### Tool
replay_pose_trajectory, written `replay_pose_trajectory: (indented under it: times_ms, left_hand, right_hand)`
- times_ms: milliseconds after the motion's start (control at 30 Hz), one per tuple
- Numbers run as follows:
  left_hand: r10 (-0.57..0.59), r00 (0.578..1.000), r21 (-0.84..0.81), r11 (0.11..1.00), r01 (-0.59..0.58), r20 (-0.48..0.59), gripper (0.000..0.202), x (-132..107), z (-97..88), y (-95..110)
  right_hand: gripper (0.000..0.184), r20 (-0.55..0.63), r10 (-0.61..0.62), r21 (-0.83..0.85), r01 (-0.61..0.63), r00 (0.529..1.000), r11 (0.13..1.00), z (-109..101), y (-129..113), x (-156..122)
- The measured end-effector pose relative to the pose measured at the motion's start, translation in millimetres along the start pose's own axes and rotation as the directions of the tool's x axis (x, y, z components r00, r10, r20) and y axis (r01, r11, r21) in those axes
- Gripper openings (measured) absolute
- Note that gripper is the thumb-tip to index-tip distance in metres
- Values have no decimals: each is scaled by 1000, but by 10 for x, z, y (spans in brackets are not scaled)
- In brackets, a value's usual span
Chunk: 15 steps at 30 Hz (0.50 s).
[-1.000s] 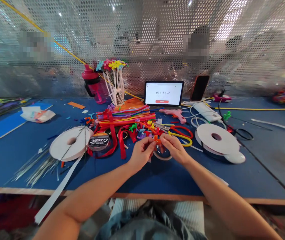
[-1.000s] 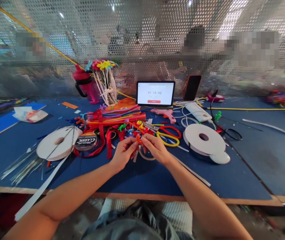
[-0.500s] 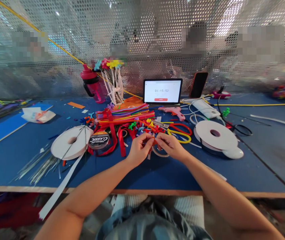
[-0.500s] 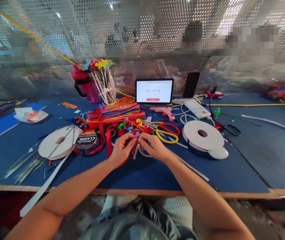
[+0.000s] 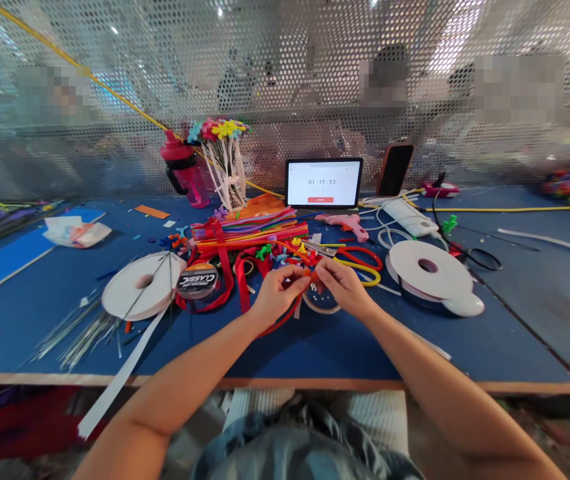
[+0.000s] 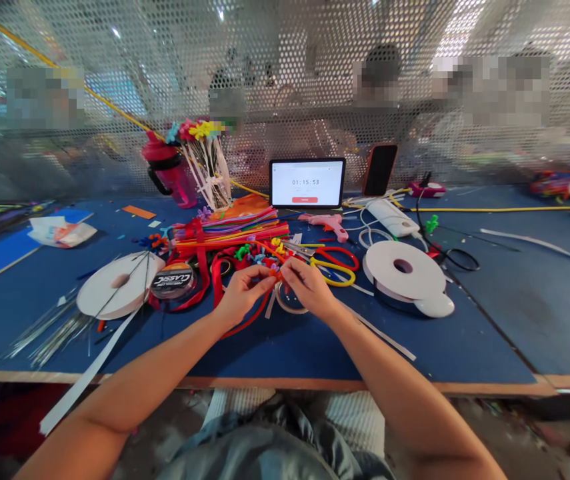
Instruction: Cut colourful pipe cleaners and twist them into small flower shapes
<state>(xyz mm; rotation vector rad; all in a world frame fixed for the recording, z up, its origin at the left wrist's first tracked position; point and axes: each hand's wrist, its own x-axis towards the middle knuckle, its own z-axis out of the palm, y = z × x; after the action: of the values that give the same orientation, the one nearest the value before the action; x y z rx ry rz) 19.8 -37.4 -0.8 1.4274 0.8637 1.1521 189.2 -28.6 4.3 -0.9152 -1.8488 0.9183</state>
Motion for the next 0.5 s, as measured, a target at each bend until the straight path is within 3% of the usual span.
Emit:
replay_pose_trajectory:
  times_ms: [100, 267, 367, 500]
  left_hand:
    - [-5, 999, -100, 995, 0, -53, 22, 11, -3, 64]
    - [92, 978, -151, 981, -121, -187, 20, -22, 23, 144]
    - [133, 970, -138, 977, -163, -201, 17, -8, -10, 141]
    - [90, 994, -98, 990, -96, -63, 16, 46, -106, 121]
  right_hand:
    - [29, -39, 13, 141, -8, 999, 990, 69, -25, 5]
    - [25, 108, 65, 397, -103, 992, 912, 200, -117, -12]
    - [19, 58, 60, 269, -73, 997, 960, 148, -152, -27]
    - [14, -18, -36, -163, 33, 999, 986, -32, -177, -43]
